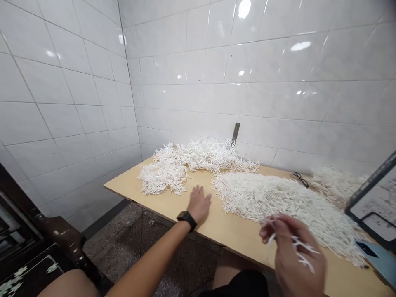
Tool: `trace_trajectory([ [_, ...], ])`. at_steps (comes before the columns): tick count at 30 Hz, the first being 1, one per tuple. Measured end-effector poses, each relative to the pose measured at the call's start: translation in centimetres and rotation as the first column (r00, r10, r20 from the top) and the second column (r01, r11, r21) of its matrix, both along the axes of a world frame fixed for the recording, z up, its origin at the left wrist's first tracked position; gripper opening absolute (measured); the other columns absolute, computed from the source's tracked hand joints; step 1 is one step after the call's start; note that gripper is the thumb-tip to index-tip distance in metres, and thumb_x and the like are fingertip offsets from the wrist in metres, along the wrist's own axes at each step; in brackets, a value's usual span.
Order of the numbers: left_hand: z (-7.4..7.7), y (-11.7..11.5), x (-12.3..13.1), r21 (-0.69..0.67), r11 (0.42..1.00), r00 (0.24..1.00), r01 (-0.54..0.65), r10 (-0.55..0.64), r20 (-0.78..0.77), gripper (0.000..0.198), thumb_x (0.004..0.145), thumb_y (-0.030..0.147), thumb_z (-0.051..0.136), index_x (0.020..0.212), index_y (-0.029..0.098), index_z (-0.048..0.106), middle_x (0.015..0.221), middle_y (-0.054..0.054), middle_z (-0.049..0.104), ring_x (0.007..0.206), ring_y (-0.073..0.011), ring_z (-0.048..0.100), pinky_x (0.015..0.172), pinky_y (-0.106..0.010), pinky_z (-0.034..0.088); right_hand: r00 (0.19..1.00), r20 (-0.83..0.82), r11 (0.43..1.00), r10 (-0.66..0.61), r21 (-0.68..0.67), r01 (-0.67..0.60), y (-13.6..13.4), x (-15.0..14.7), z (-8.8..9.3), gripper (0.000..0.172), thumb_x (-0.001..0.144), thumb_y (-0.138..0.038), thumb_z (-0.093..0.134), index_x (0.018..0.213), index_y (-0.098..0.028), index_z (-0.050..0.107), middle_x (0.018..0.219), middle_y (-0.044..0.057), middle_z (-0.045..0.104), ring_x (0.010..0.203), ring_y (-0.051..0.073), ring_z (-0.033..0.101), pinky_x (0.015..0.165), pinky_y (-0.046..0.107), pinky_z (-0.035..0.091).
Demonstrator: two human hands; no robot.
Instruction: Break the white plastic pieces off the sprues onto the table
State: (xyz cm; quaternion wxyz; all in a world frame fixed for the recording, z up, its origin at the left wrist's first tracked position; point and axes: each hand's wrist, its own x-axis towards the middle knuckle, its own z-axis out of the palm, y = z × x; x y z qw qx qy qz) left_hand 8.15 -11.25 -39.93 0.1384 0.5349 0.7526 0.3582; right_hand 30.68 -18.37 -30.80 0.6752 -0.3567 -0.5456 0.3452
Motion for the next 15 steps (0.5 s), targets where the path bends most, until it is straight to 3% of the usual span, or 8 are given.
trace_trajectory([
  [3,-0.8,-4.3,-4.1,0.120,0.990,0.988,-0.070,0.085,-0.126,0.049,0.097,0.034,0.029,0.128,0.006,0.054,0.141,-0.021,0.048,0.136,-0.0288,0.039,0.113,-0.046,0.028,0.982,-0.158,0.921,-0.102,0.357,0.153,1.1,-1.7,5.8,0.007,0.081,-0.031,0.066,0.082,-0.024,0.064,0.074,0.004,0.060,0.059,0.020,0.059,0.054,0.037,0.046],
  [5,-1.2,-6.9,-5.1,0.251,0.962,0.972,-0.104,0.152,-0.180,0.043,0.097,0.031,0.030,0.120,0.011,0.060,0.130,-0.016,0.059,0.126,-0.0250,0.050,0.111,-0.043,0.035,0.974,-0.154,0.867,-0.164,0.449,0.217,5.1,-4.2,8.4,0.018,0.088,-0.037,0.057,0.082,-0.022,0.065,0.071,0.002,0.056,0.057,0.015,0.056,0.056,0.034,0.045],
  [6,-1.4,-8.0,-5.1,0.291,0.952,0.968,-0.097,0.158,-0.197,0.041,0.096,0.030,0.032,0.119,0.013,0.062,0.128,-0.014,0.061,0.124,-0.0239,0.052,0.110,-0.043,0.037,0.977,-0.105,0.859,-0.184,0.465,0.212,8.0,-5.6,9.1,0.023,0.090,-0.041,0.053,0.094,-0.021,0.065,0.077,0.003,0.058,0.062,0.015,0.058,0.059,0.032,0.046],
  [7,-1.6,-9.0,-4.8,0.312,0.948,0.967,-0.067,0.139,-0.216,0.040,0.096,0.030,0.033,0.119,0.015,0.062,0.128,-0.013,0.061,0.125,-0.0231,0.052,0.110,-0.043,0.038,0.985,0.041,0.890,-0.170,0.435,0.136,11.1,-7.2,9.4,0.035,0.088,-0.044,0.055,0.110,-0.017,0.061,0.088,0.007,0.060,0.072,0.016,0.061,0.063,0.031,0.047],
  [9,-2.2,-10.9,-4.1,0.325,0.946,0.964,0.009,0.078,-0.254,0.038,0.096,0.027,0.034,0.120,0.018,0.062,0.133,-0.010,0.058,0.129,-0.0219,0.049,0.113,-0.044,0.034,0.880,0.475,0.995,-0.024,0.098,-0.025,17.2,-10.3,8.7,0.081,0.076,-0.048,0.066,0.141,-0.008,0.037,0.114,0.018,0.057,0.097,0.022,0.062,0.075,0.030,0.046],
  [11,-3.3,-12.7,-3.5,0.336,0.941,0.960,0.046,0.051,-0.276,0.039,0.096,0.025,0.033,0.124,0.020,0.060,0.136,-0.007,0.056,0.131,-0.0209,0.047,0.116,-0.046,0.030,0.828,0.560,0.999,0.044,-0.025,-0.036,21.5,-12.6,6.7,0.105,0.065,-0.049,0.075,0.143,0.003,0.028,0.127,0.032,0.048,0.115,0.034,0.054,0.083,0.036,0.045],
  [13,-5.2,-14.6,-3.6,0.368,0.930,0.960,0.008,0.096,-0.263,0.040,0.095,0.022,0.034,0.125,0.023,0.059,0.136,-0.006,0.057,0.131,-0.0203,0.048,0.116,-0.046,0.031,0.792,0.606,0.996,0.071,-0.079,-0.029,23.3,-14.1,3.7,0.110,0.055,-0.043,0.084,0.140,0.003,0.034,0.134,0.037,0.041,0.122,0.041,0.047,0.090,0.042,0.044],
  [15,-7.6,-16.2,-4.2,0.389,0.920,0.960,-0.051,0.152,-0.235,0.040,0.093,0.021,0.037,0.125,0.025,0.060,0.135,-0.005,0.057,0.130,-0.0219,0.048,0.114,-0.048,0.034,0.653,0.754,0.997,0.073,-0.041,-0.065,23.0,-15.4,0.4,0.089,0.063,-0.037,0.082,0.136,-0.002,0.044,0.137,0.032,0.043,0.126,0.040,0.044,0.098,0.047,0.040],
])
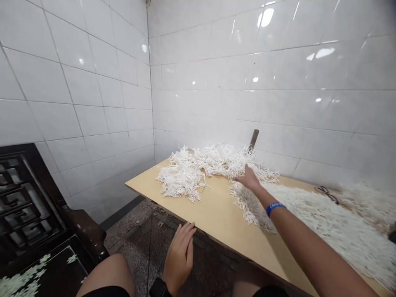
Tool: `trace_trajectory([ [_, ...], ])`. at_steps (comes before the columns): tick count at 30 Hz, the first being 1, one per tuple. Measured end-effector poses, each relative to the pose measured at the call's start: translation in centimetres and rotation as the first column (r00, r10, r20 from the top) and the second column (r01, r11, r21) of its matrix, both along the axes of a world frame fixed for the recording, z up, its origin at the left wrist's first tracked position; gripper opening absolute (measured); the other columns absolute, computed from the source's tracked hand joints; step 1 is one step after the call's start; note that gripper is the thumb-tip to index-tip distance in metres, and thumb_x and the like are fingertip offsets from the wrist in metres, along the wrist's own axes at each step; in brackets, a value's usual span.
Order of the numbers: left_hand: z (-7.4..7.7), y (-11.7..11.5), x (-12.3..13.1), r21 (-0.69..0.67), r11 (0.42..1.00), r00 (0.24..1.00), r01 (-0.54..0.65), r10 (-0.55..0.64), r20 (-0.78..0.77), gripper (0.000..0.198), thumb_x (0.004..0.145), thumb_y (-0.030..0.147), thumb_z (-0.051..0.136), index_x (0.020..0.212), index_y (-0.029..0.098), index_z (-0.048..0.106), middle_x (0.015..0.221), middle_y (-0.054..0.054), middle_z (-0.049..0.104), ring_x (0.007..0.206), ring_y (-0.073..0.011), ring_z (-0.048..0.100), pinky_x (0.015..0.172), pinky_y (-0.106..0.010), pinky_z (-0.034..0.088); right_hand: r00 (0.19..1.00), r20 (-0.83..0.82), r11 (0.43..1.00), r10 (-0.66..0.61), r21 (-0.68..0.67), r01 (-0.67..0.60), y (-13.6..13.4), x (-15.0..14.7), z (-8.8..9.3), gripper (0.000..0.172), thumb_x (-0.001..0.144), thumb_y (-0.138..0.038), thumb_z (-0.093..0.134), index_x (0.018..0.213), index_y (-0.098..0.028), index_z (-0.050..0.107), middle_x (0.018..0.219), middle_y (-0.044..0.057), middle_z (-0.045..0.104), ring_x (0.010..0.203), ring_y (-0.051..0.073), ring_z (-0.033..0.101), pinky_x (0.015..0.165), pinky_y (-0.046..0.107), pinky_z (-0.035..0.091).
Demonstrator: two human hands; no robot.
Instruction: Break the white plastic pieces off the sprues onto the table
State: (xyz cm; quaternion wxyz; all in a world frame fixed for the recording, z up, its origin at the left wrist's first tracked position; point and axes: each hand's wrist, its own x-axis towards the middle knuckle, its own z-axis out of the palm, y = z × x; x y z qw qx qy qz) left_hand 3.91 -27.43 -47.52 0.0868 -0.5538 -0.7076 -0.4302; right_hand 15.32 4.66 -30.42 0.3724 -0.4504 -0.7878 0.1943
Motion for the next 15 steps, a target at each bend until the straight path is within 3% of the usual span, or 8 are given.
trace_trajectory([
  [2,-2.2,-1.1,-0.9,0.016,0.998,0.998,-0.059,0.059,0.039,0.038,0.092,0.022,0.039,0.122,0.026,0.063,0.132,-0.006,0.059,0.129,-0.0243,0.050,0.110,-0.048,0.040,0.978,0.137,0.973,0.159,0.147,-0.179,-1.7,-1.5,-3.0,0.048,0.083,-0.029,0.063,0.125,-0.007,0.056,0.130,0.026,0.053,0.123,0.035,0.049,0.101,0.049,0.038],
  [3,-2.9,-1.5,-1.2,0.024,0.996,0.993,-0.089,0.087,0.074,0.038,0.092,0.023,0.039,0.121,0.025,0.063,0.131,-0.007,0.060,0.127,-0.0250,0.051,0.108,-0.048,0.043,0.958,0.168,0.953,0.230,0.159,-0.257,-2.8,-2.4,-4.3,0.034,0.088,-0.025,0.055,0.118,-0.011,0.062,0.125,0.020,0.059,0.117,0.030,0.054,0.099,0.045,0.040],
  [5,-3.6,-1.7,-1.9,0.039,0.991,0.980,-0.130,0.123,0.156,0.037,0.092,0.024,0.038,0.120,0.023,0.064,0.129,-0.009,0.061,0.123,-0.0251,0.054,0.104,-0.047,0.046,0.896,0.244,0.896,0.370,0.161,-0.414,-5.2,-4.5,-6.2,0.025,0.087,-0.022,0.055,0.109,-0.021,0.067,0.118,0.011,0.064,0.108,0.023,0.060,0.091,0.036,0.046],
  [8,-2.9,-1.7,-2.3,0.048,0.987,0.951,-0.155,0.136,0.277,0.037,0.094,0.027,0.037,0.118,0.023,0.064,0.125,-0.010,0.063,0.119,-0.0244,0.057,0.102,-0.046,0.047,0.793,0.369,0.794,0.484,0.194,-0.575,-8.2,-7.3,-7.7,0.026,0.084,-0.019,0.058,0.108,-0.024,0.068,0.119,0.008,0.064,0.104,0.023,0.059,0.078,0.029,0.049],
  [11,-1.6,-1.7,-2.4,0.035,0.981,0.902,-0.193,0.163,0.399,0.036,0.094,0.033,0.038,0.115,0.023,0.066,0.122,-0.010,0.064,0.116,-0.0252,0.058,0.098,-0.043,0.050,0.807,0.369,0.794,0.461,0.235,-0.561,-9.7,-8.8,-7.8,0.021,0.090,-0.020,0.049,0.092,-0.020,0.070,0.100,0.009,0.068,0.090,0.022,0.061,0.070,0.029,0.047],
  [15,-0.5,-1.9,-2.6,0.066,0.981,0.839,-0.185,0.123,0.530,0.037,0.093,0.039,0.040,0.110,0.020,0.067,0.115,-0.013,0.067,0.108,-0.0258,0.063,0.090,-0.039,0.054,0.895,0.246,0.840,0.372,0.321,-0.437,-10.0,-8.5,-5.7,0.027,0.095,-0.024,0.041,0.094,-0.018,0.067,0.096,0.011,0.069,0.093,0.024,0.058,0.082,0.036,0.045],
])
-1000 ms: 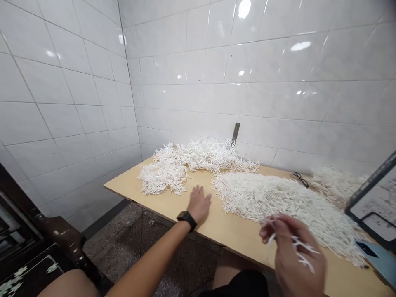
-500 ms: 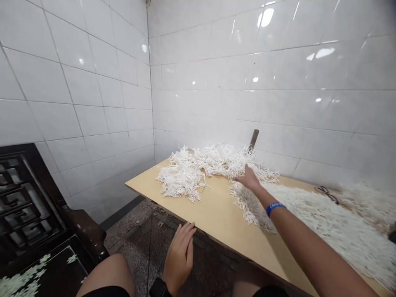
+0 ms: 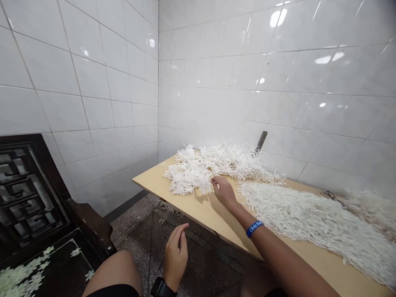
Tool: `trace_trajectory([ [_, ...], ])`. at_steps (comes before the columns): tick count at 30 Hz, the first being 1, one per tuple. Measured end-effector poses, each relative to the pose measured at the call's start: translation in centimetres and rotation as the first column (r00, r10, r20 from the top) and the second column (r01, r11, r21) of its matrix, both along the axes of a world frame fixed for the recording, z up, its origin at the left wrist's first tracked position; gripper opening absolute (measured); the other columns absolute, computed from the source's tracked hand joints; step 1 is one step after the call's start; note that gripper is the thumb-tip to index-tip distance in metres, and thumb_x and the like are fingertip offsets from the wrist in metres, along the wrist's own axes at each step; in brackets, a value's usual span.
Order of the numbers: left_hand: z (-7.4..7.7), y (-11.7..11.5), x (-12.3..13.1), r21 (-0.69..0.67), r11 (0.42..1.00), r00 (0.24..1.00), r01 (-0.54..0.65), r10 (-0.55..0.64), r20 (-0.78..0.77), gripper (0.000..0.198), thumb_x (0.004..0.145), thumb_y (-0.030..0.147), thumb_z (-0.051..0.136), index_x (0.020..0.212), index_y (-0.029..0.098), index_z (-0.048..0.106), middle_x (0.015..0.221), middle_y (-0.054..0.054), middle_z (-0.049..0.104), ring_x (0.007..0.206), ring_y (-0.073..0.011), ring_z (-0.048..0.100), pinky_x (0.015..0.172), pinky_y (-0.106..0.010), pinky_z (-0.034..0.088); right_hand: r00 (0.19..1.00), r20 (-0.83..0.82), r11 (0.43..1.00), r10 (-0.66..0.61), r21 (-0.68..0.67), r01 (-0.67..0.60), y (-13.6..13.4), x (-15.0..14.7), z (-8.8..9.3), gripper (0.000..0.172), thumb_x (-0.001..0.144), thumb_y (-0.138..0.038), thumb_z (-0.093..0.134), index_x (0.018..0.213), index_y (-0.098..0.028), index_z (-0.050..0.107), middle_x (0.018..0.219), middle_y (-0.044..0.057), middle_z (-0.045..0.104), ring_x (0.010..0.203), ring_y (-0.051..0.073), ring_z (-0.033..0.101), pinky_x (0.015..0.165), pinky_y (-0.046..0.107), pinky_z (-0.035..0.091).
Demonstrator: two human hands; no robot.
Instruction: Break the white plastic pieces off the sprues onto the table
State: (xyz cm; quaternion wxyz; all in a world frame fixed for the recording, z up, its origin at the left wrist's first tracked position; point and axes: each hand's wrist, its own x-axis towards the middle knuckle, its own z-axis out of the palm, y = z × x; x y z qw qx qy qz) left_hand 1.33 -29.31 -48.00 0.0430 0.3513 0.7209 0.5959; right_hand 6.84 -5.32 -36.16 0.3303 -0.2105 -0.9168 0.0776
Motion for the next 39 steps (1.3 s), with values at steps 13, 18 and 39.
trace_trajectory([
  [13,1.6,-1.4,1.2,0.097,0.986,0.961,0.138,-0.157,0.227,0.042,0.092,0.049,0.043,0.110,0.017,0.064,0.088,-0.009,0.070,0.074,-0.0180,0.063,0.072,-0.030,0.051,0.900,-0.428,0.828,-0.078,-0.530,-0.180,-9.8,8.9,9.0,0.029,0.083,-0.046,0.061,0.074,-0.018,0.063,0.053,0.000,0.056,0.051,0.015,0.050,0.053,0.027,0.038],
  [18,4.5,-1.2,3.5,0.226,0.933,0.863,0.280,-0.348,0.366,0.049,0.089,0.054,0.045,0.104,0.014,0.068,0.098,-0.013,0.071,0.080,-0.0197,0.063,0.076,-0.032,0.052,0.908,-0.375,0.691,-0.187,-0.707,-0.149,-14.3,11.4,3.3,0.034,0.082,-0.050,0.061,0.071,-0.019,0.060,0.048,-0.002,0.052,0.046,0.013,0.044,0.048,0.025,0.033],
  [39,9.5,4.3,9.3,0.239,0.780,0.584,0.578,-0.600,0.547,0.042,0.081,0.051,0.060,0.083,0.011,0.072,0.080,-0.009,0.070,0.075,-0.0189,0.060,0.073,-0.030,0.047,0.978,-0.206,0.483,0.025,-0.854,-0.192,-14.3,18.1,-4.6,0.053,0.091,-0.058,0.042,0.055,-0.019,0.042,0.050,-0.003,0.037,0.049,0.010,0.034,0.050,0.025,0.026],
])
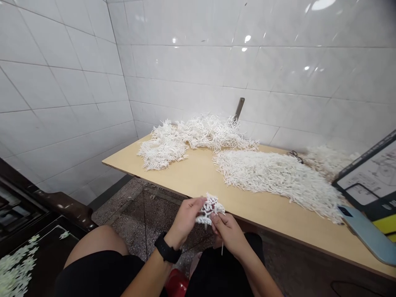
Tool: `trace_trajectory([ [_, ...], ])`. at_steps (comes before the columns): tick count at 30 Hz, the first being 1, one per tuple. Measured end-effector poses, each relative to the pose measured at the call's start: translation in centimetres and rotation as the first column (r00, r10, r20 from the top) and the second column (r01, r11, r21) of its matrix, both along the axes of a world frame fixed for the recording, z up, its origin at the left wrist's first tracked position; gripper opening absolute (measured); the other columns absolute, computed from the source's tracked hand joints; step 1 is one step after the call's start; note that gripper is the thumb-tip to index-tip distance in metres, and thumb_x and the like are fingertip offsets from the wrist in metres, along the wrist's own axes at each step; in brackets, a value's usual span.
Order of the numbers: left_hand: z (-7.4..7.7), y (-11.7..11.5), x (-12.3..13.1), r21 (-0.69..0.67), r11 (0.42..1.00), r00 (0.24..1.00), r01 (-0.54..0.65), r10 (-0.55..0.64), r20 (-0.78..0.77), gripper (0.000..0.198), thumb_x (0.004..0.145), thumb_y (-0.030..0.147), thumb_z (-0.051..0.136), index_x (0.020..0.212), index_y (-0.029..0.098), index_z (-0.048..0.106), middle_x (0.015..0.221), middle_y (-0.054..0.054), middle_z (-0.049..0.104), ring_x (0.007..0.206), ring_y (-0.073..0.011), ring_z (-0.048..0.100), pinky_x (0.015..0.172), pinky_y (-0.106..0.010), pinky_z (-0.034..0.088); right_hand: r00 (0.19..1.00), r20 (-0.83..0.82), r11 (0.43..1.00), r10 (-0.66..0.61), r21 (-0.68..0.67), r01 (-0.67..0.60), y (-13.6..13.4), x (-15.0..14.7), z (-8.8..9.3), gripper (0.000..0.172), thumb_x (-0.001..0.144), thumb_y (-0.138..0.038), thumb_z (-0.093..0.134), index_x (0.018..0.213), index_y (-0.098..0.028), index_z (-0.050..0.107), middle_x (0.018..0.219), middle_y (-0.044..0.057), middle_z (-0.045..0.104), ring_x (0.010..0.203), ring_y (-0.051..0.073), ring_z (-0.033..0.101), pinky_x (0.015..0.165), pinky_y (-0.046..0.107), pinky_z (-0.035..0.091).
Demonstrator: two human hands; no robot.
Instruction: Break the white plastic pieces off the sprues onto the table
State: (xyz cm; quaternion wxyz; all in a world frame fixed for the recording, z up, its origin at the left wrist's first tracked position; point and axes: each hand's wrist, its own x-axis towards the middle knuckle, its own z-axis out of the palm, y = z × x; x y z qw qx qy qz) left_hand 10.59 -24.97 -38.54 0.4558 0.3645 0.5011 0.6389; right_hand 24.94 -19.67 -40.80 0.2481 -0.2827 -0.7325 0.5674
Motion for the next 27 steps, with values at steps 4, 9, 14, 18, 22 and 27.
trace_trajectory([
  [4,1.3,4.2,-1.1,-0.001,0.999,0.997,-0.049,0.049,-0.059,0.039,0.081,0.048,0.060,0.079,0.010,0.072,0.086,-0.012,0.072,0.072,-0.0161,0.062,0.067,-0.027,0.048,0.996,-0.064,0.990,-0.069,0.118,0.077,0.3,0.2,0.6,0.050,0.093,-0.054,0.039,0.057,-0.019,0.038,0.055,-0.003,0.036,0.056,0.011,0.033,0.055,0.026,0.025],
  [9,2.8,10.4,-4.7,0.001,0.951,0.949,-0.309,0.309,-0.066,0.038,0.084,0.046,0.054,0.074,0.011,0.064,0.080,-0.012,0.071,0.055,-0.0095,0.057,0.056,-0.023,0.046,0.976,-0.139,0.985,-0.167,0.014,0.171,1.0,1.6,1.7,0.053,0.089,-0.060,0.043,0.056,-0.020,0.039,0.054,-0.004,0.031,0.052,0.010,0.028,0.051,0.027,0.021],
  [14,2.2,14.1,-5.3,-0.037,0.994,0.885,-0.105,0.076,-0.459,0.030,0.080,0.033,0.059,0.099,0.012,0.068,0.086,-0.011,0.072,0.060,-0.0132,0.061,0.061,-0.027,0.050,0.950,-0.234,0.955,-0.205,-0.260,0.142,2.5,2.7,2.2,0.052,0.081,-0.064,0.053,0.058,-0.020,0.042,0.049,-0.007,0.029,0.044,0.008,0.022,0.045,0.025,0.015],
  [18,1.7,14.9,-4.1,-0.056,0.996,0.780,-0.066,0.016,-0.625,0.030,0.081,0.040,0.058,0.093,0.015,0.072,0.099,-0.012,0.072,0.090,-0.0248,0.066,0.082,-0.034,0.049,0.922,-0.277,0.909,-0.271,-0.390,0.149,3.3,2.7,2.5,0.047,0.084,-0.059,0.052,0.060,-0.020,0.042,0.046,-0.009,0.027,0.042,0.007,0.018,0.044,0.024,0.016],
  [22,2.4,13.5,-2.9,-0.016,0.998,0.735,-0.064,0.036,-0.677,0.041,0.086,0.046,0.051,0.110,0.017,0.068,0.125,-0.013,0.063,0.117,-0.0271,0.055,0.098,-0.037,0.041,0.917,-0.275,0.912,-0.289,-0.369,0.177,3.9,3.0,2.1,0.047,0.084,-0.060,0.052,0.061,-0.020,0.043,0.046,-0.009,0.027,0.042,0.007,0.018,0.044,0.024,0.015],
  [27,3.0,8.8,0.2,-0.210,0.945,0.879,0.251,-0.313,-0.358,0.068,0.088,0.067,0.033,0.100,0.010,0.069,0.102,-0.015,0.071,0.096,-0.0247,0.064,0.088,-0.036,0.047,0.939,-0.229,0.954,-0.256,-0.216,0.208,4.2,3.2,1.4,0.049,0.083,-0.064,0.051,0.061,-0.020,0.044,0.049,-0.007,0.029,0.045,0.009,0.023,0.045,0.025,0.017],
])
